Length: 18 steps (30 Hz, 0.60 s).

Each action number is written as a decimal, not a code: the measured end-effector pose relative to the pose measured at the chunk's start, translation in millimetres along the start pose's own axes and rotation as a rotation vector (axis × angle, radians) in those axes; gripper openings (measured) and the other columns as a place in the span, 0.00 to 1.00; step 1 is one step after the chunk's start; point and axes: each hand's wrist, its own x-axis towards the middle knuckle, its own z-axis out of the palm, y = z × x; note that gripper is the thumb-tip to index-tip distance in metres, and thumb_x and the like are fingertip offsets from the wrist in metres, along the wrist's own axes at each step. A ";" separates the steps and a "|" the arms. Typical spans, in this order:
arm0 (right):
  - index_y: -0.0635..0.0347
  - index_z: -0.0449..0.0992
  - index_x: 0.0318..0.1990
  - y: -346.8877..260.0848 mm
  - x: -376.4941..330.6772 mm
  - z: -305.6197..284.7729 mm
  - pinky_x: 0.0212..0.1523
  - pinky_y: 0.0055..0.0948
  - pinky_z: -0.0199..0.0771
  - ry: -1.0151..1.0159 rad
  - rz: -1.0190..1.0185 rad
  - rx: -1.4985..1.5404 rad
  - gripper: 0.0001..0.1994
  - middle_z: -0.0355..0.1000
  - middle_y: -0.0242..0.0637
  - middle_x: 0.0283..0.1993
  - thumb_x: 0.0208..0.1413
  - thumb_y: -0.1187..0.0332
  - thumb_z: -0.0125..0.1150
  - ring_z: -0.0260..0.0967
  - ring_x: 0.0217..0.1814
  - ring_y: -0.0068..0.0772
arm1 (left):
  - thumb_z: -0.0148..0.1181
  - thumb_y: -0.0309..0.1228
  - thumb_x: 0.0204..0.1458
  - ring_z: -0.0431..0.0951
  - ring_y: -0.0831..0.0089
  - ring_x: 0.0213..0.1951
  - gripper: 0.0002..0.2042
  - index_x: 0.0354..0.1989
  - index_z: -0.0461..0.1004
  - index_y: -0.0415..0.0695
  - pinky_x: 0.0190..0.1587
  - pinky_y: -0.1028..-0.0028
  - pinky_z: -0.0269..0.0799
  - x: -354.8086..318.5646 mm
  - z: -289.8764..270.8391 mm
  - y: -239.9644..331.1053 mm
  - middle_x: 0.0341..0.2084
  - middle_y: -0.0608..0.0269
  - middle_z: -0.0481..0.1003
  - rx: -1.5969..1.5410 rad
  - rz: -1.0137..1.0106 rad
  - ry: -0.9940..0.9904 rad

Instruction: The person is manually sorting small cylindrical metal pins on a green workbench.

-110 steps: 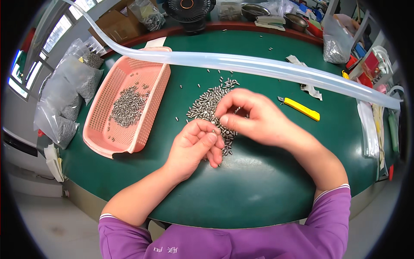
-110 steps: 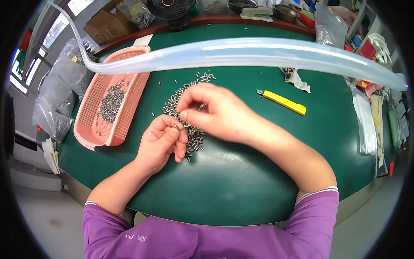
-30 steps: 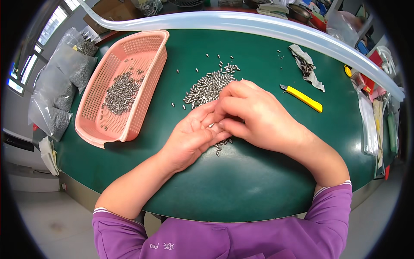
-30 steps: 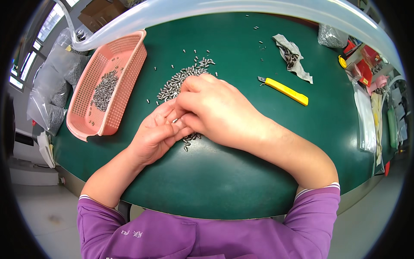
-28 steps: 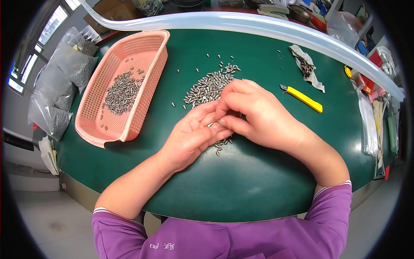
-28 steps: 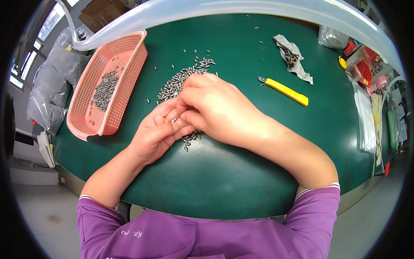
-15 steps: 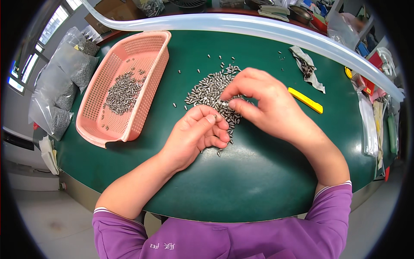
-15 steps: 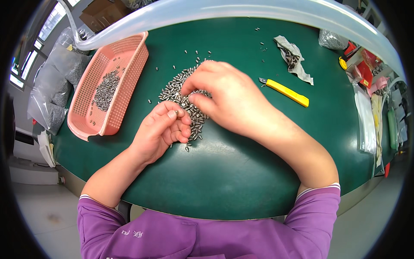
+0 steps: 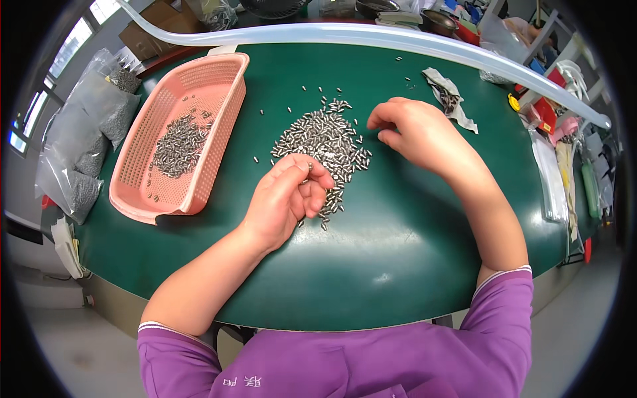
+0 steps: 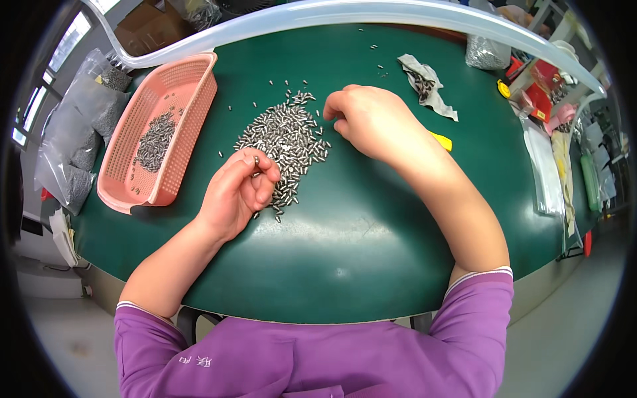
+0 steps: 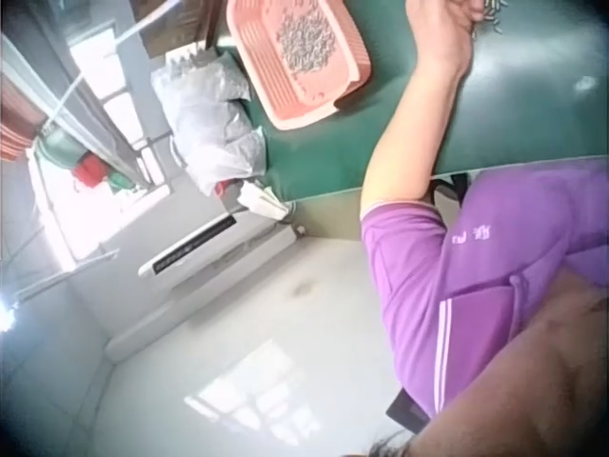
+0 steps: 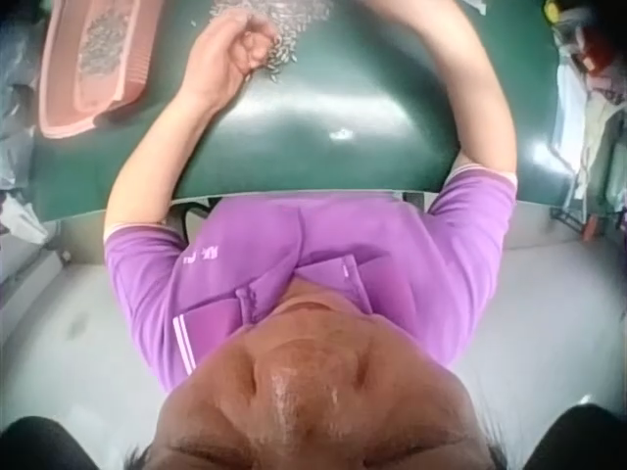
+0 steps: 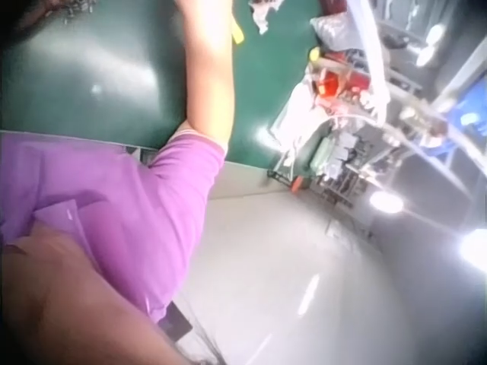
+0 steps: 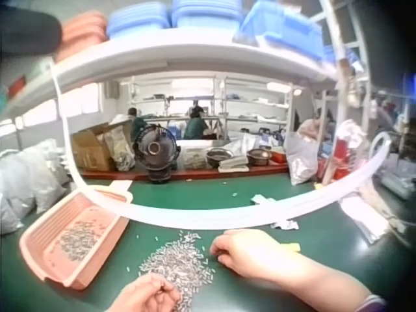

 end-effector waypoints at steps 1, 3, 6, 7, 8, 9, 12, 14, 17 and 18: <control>0.61 0.75 0.36 1.4 -1.1 3.0 0.41 0.35 0.71 0.002 0.010 -0.007 0.09 0.73 0.40 0.34 0.45 0.74 0.60 0.71 0.39 0.42 | 0.42 0.32 0.60 0.66 0.77 0.23 0.09 0.38 0.66 0.41 0.25 0.79 0.62 -0.1 2.8 0.7 0.31 0.58 0.72 0.041 0.024 0.039; 0.62 0.76 0.37 3.4 -3.1 9.3 0.40 0.34 0.73 -0.017 -0.033 0.107 0.09 0.74 0.41 0.34 0.45 0.76 0.60 0.73 0.37 0.41 | 0.42 0.29 0.57 0.60 0.80 0.20 0.08 0.40 0.65 0.41 0.22 0.80 0.55 0.1 4.4 0.9 0.30 0.60 0.70 0.079 0.040 0.095; 0.61 0.76 0.37 -1.9 -13.3 14.4 0.39 0.32 0.73 -0.001 0.030 0.171 0.09 0.74 0.41 0.33 0.45 0.76 0.60 0.73 0.36 0.38 | 0.43 0.28 0.56 0.63 0.80 0.22 0.09 0.42 0.64 0.39 0.23 0.82 0.57 1.1 1.0 -0.6 0.31 0.60 0.71 0.008 0.045 0.033; 0.62 0.76 0.37 -3.2 -16.4 15.5 0.39 0.31 0.73 -0.001 0.048 0.205 0.09 0.74 0.41 0.33 0.45 0.76 0.61 0.73 0.35 0.38 | 0.43 0.27 0.55 0.61 0.81 0.21 0.09 0.43 0.64 0.39 0.22 0.82 0.55 0.8 1.6 0.6 0.31 0.60 0.70 0.012 0.037 0.037; 0.62 0.76 0.37 -4.1 -18.4 16.4 0.39 0.31 0.73 -0.002 0.041 0.196 0.09 0.73 0.41 0.33 0.46 0.76 0.60 0.73 0.35 0.38 | 0.43 0.27 0.55 0.61 0.81 0.21 0.09 0.43 0.64 0.39 0.22 0.82 0.55 0.9 1.3 1.1 0.31 0.60 0.70 0.003 0.037 0.025; 0.62 0.76 0.36 -5.0 -20.1 17.0 0.39 0.31 0.73 -0.005 0.033 0.187 0.08 0.73 0.41 0.32 0.46 0.76 0.60 0.73 0.35 0.38 | 0.43 0.27 0.55 0.61 0.81 0.22 0.09 0.43 0.64 0.38 0.22 0.82 0.55 0.7 0.7 1.0 0.31 0.60 0.70 -0.006 0.034 0.016; 0.62 0.76 0.36 -6.0 -24.5 22.2 0.40 0.31 0.72 0.050 0.077 0.149 0.08 0.73 0.41 0.33 0.46 0.76 0.60 0.72 0.35 0.38 | 0.43 0.27 0.55 0.61 0.81 0.22 0.09 0.43 0.64 0.38 0.22 0.82 0.55 0.1 -3.1 2.0 0.31 0.60 0.69 -0.053 0.021 -0.017; 0.61 0.76 0.35 -9.9 -32.1 21.3 0.39 0.31 0.72 0.081 0.109 0.117 0.07 0.72 0.40 0.33 0.46 0.76 0.59 0.72 0.36 0.38 | 0.43 0.27 0.55 0.61 0.81 0.22 0.09 0.43 0.64 0.38 0.22 0.82 0.55 0.2 -3.9 2.6 0.31 0.60 0.69 -0.062 0.000 0.002; 0.57 0.78 0.35 -11.3 -43.8 27.1 0.37 0.32 0.72 0.136 -0.030 0.074 0.09 0.70 0.36 0.31 0.45 0.77 0.60 0.70 0.35 0.38 | 0.44 0.27 0.55 0.61 0.81 0.22 0.09 0.42 0.64 0.39 0.23 0.82 0.56 -0.3 -4.0 2.2 0.30 0.61 0.69 -0.072 -0.014 -0.011; 0.57 0.78 0.35 -12.7 -46.1 28.1 0.37 0.32 0.72 0.128 -0.023 0.066 0.09 0.70 0.36 0.31 0.45 0.77 0.60 0.70 0.35 0.38 | 0.44 0.27 0.56 0.62 0.81 0.22 0.08 0.42 0.64 0.40 0.23 0.82 0.56 -0.6 -2.7 2.7 0.30 0.61 0.69 -0.061 -0.032 -0.008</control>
